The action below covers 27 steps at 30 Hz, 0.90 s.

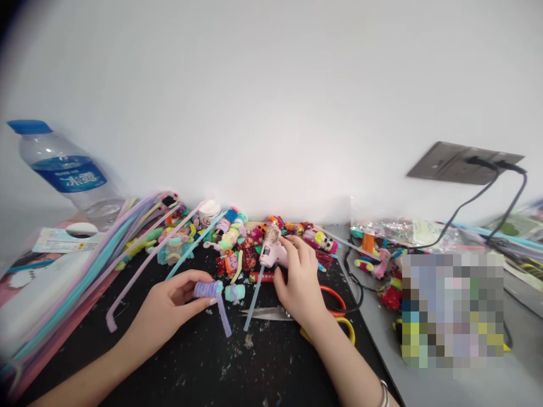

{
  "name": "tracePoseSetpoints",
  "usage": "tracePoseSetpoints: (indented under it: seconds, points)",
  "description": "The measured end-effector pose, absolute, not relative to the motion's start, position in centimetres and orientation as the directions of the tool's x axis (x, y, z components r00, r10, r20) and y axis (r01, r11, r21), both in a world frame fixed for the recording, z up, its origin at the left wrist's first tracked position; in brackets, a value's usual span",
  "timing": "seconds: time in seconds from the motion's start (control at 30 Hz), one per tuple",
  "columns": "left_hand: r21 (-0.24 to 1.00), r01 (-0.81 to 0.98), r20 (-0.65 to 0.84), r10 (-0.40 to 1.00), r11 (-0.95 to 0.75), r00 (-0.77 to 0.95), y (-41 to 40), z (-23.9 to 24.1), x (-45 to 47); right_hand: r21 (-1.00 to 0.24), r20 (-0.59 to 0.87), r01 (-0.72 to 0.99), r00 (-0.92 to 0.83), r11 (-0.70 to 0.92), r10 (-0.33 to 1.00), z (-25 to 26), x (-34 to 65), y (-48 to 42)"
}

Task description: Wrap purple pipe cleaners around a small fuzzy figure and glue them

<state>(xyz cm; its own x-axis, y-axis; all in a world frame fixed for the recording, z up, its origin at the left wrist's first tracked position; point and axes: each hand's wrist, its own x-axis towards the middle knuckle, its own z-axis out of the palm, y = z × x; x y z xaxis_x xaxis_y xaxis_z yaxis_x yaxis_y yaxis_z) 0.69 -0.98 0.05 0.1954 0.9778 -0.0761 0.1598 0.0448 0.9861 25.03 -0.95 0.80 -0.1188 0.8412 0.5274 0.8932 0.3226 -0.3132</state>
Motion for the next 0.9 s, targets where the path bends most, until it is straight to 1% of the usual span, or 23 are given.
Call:
tracePoseSetpoints:
  seconds: [0.07, 0.13, 0.23, 0.3, 0.4, 0.5, 0.7, 0.9]
  points:
    - [0.987, 0.152, -0.084, 0.976, 0.054, 0.199, -1.0, 0.1, 0.8, -0.361, 0.572, 0.808, -0.203, 0.466, 0.795, 1.3, 24.1, -1.8]
    - [0.989, 0.133, -0.090, 0.975, 0.064, 0.202, -1.1, 0.1, 0.8, -0.383, 0.537, 0.689, -0.375, 0.615, 0.756, 1.6, 22.7, -2.7]
    - [0.992, 0.102, -0.097, 0.973, 0.077, 0.210, -1.2, 0.1, 0.8, -0.365, 0.464, 0.579, -0.566, 0.729, 0.682, 1.9, 20.4, -4.2]
    - [0.991, 0.110, -0.094, 0.972, 0.072, 0.213, -1.3, 0.1, 0.8, -0.343, 0.478, 0.528, -0.614, 0.777, 0.628, 2.1, 19.5, -4.8]
    - [0.990, 0.132, -0.082, 0.972, 0.054, 0.218, -1.3, 0.1, 0.9, -0.359, 0.523, 0.498, -0.593, 0.789, 0.612, 2.0, 19.2, -5.1]
    - [0.990, 0.137, -0.073, 0.970, 0.042, 0.233, -1.4, 0.2, 0.9, -0.426, 0.559, 0.483, -0.524, 0.765, 0.642, 1.6, 19.8, -5.1]
    - [0.998, 0.056, -0.036, 0.956, 0.020, 0.292, -1.5, 0.1, 1.0, -0.537, 0.615, 0.447, -0.372, 0.715, 0.695, 0.9, 20.2, -4.8]
    - [0.998, 0.052, 0.014, 0.958, -0.030, 0.287, -1.5, 0.2, 1.0, -0.557, 0.607, 0.457, -0.347, 0.694, 0.715, 1.0, 20.2, -4.8]
